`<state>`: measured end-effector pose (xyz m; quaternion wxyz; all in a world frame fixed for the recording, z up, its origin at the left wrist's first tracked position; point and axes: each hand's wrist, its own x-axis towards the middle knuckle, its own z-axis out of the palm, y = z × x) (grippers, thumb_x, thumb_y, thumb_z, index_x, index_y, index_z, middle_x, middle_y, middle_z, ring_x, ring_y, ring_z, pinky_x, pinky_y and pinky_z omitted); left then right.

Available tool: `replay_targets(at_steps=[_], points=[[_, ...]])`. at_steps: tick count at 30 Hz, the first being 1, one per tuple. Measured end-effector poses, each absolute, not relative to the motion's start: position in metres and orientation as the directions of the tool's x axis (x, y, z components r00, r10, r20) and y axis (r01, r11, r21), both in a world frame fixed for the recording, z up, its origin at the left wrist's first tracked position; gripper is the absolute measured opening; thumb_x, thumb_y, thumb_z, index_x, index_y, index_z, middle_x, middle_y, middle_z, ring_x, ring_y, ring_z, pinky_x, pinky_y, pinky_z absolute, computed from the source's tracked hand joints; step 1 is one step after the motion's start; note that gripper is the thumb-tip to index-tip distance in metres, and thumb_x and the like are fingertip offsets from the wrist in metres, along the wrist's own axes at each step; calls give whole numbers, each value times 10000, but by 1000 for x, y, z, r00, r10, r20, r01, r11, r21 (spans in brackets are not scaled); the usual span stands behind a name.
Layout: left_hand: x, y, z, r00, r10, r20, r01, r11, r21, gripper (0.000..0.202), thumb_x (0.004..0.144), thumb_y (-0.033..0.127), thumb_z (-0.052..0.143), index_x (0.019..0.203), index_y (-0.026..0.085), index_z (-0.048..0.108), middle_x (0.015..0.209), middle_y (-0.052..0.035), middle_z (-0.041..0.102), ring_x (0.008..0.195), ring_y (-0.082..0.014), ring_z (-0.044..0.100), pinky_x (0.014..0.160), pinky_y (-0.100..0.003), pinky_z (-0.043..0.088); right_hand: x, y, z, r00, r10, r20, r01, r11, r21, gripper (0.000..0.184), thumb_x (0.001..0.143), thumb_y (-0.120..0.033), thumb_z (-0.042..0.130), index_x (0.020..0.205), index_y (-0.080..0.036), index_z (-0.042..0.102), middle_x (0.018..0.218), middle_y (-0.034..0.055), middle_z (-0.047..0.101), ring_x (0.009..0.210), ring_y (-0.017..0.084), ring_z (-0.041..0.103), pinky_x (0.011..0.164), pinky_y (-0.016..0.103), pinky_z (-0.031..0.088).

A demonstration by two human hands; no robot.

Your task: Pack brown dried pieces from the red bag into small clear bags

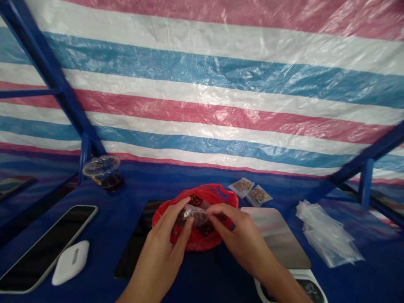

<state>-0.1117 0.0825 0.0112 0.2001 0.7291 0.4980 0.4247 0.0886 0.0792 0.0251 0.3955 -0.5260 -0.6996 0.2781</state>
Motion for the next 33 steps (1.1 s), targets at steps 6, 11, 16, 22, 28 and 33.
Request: replay_targets(at_steps=[6, 11, 16, 22, 28, 33], points=[[-107, 89, 6, 63, 932, 356, 498, -338, 798, 375, 961, 433, 591, 1317, 327, 641, 1310, -18, 722, 1198, -230, 697, 1035, -391, 578, 86, 85, 28, -86, 965, 249, 496, 258, -829, 187, 934, -172, 580, 976, -250, 746, 1043, 4, 779, 952, 170, 723, 898, 264, 533], [-105, 90, 1, -31, 973, 228, 326, -206, 923, 386, 923, 481, 627, 1244, 272, 675, 1231, -49, 752, 1084, -236, 746, 883, -334, 644, 86, 87, 24, -25, 971, 238, 432, 225, -873, 200, 900, -169, 586, 1005, -235, 742, 1012, 23, 785, 926, 180, 739, 849, 262, 565], [-105, 92, 0, -45, 990, 136, 214, -124, 969, 419, 876, 519, 666, 1192, 244, 686, 1174, -69, 763, 988, -254, 769, 773, -326, 667, 87, 87, 20, 16, 977, 215, 435, 187, -881, 222, 870, -159, 604, 1043, -223, 728, 976, 33, 786, 902, 190, 747, 819, 273, 578], [-106, 94, -2, -44, 979, 199, 310, -176, 934, 371, 856, 500, 675, 1108, 230, 717, 1107, -80, 776, 981, -266, 768, 812, -356, 661, 92, 87, 19, 13, 970, 243, 489, 206, -848, 227, 878, -143, 612, 1050, -235, 728, 1026, 31, 784, 952, 194, 742, 887, 297, 562], [-106, 95, -13, 116, 922, 370, 494, -376, 784, 323, 821, 350, 732, 1142, 313, 731, 1126, -27, 780, 1022, -248, 759, 908, -352, 632, 90, 83, 23, -55, 950, 308, 507, 292, -811, 245, 911, -137, 593, 1070, -262, 731, 1093, 13, 774, 1007, 177, 731, 922, 271, 551], [-99, 97, -4, 150, 936, 320, 364, -353, 862, 273, 779, 288, 766, 1051, 303, 775, 1052, -25, 797, 948, -245, 771, 865, -317, 635, 89, 79, 31, -83, 877, 474, 487, 450, -748, 181, 945, -191, 608, 1050, -278, 727, 1059, 4, 771, 986, 163, 724, 905, 243, 551]])
